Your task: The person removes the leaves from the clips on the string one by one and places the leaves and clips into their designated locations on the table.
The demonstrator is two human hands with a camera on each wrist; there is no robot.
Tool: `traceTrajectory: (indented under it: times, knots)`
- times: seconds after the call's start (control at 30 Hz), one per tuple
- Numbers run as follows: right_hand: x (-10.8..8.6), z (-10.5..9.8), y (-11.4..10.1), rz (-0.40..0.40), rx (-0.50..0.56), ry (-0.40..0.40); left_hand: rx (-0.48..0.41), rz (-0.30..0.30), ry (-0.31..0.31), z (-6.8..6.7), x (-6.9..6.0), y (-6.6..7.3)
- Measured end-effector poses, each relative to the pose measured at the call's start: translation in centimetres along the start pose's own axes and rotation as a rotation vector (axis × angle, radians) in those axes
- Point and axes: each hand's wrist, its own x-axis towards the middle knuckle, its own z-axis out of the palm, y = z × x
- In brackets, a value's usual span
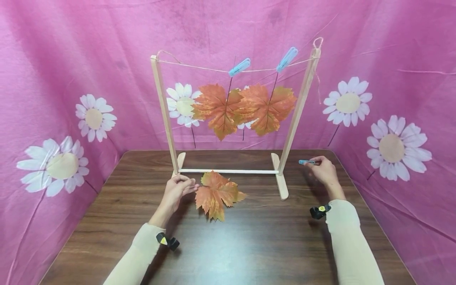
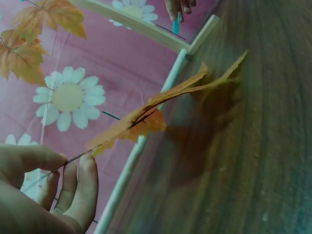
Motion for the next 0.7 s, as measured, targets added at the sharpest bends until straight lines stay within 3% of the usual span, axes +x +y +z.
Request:
traceTrajectory:
  times: [0.2,0.37,0.5,0.7]
  knots:
    - [0.2,0.7,0.8,0.023,-0.011,-0.003,0.111,-0.002,0.021,-0.9,0.0,-0.8]
    - [0.3,1.2,1.5,0.017,-0.023,-0.003,0.369,0.012,0.006,-1.7,0.0,-0.9]
    - [0.5,1.5,2.2,0.023,-0.026,-0.014,0.578,0.040,-0.042,-2.1,-0.1,-0.8]
    - [0.6,2.1,2.8,0.051,-0.023,-0.025,0.778,0.091,-0.138,-2.6,-0.3,-0.7]
